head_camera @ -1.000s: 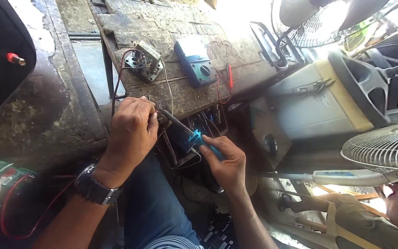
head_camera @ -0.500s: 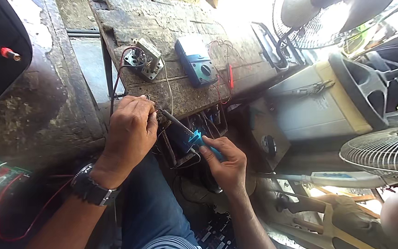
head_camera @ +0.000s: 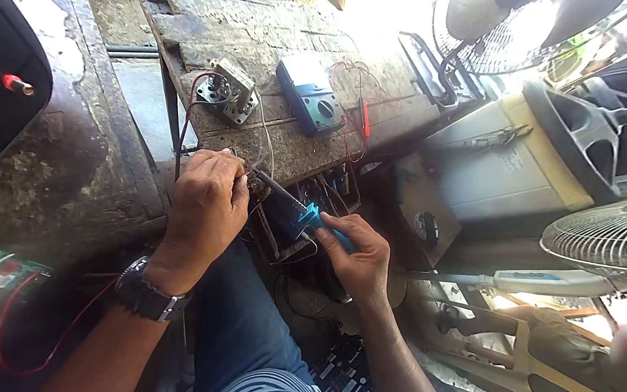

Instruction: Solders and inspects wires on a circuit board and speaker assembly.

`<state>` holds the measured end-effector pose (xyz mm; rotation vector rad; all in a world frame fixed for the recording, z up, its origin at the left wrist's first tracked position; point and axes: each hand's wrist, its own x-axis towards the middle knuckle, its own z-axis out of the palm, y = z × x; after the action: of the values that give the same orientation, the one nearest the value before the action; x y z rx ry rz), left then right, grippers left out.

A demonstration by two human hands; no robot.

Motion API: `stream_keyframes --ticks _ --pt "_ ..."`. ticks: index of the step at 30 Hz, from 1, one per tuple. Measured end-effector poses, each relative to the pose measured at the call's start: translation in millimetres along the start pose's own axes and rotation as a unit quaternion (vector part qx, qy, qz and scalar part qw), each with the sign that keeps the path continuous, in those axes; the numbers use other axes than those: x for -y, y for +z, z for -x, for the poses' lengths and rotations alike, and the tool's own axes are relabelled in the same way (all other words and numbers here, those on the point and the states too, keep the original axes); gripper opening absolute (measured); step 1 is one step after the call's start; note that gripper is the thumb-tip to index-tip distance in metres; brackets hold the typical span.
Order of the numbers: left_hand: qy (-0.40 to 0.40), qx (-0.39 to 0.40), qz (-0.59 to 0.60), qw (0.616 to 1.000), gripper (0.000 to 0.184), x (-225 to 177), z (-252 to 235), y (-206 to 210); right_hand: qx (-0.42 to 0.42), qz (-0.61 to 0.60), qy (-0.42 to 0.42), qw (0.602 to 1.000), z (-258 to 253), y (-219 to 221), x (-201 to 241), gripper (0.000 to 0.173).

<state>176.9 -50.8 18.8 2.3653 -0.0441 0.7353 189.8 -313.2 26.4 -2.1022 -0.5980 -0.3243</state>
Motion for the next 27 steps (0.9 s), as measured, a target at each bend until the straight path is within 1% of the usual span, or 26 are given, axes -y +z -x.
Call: stream_keyframes --ticks 3,6,9,12,16,19,22,27 --pt "-0.008 -0.005 0.012 1.0 0.015 -2 0 0 -0.014 0.0 0.002 1.0 -3 0 -1 0.022" --pt "-0.031 -0.03 0.039 0.998 0.014 -2 0 2 -0.037 0.003 -0.007 0.999 -13 0 1 0.023" --pt "-0.058 -0.06 0.064 0.994 0.012 -3 -6 3 -0.064 0.011 -0.03 0.997 -32 3 7 0.024" --pt "-0.077 -0.094 0.061 0.991 0.01 -9 -21 -6 -0.076 0.019 -0.055 0.995 -55 6 13 0.025" --pt "-0.118 -0.133 0.012 0.984 0.014 -11 -54 -22 -0.069 0.031 -0.083 0.994 -82 10 17 0.025" --pt "-0.138 -0.146 0.014 0.98 0.018 -6 -72 -31 -0.053 0.064 -0.094 0.992 -95 11 19 0.025" --pt "-0.138 -0.161 0.018 0.977 0.02 3 -80 -29 -0.024 0.087 -0.094 0.992 -105 7 21 0.026" --pt "-0.129 -0.155 0.021 0.979 0.015 28 -94 -22 -0.002 0.114 -0.111 0.987 -115 6 25 0.026"
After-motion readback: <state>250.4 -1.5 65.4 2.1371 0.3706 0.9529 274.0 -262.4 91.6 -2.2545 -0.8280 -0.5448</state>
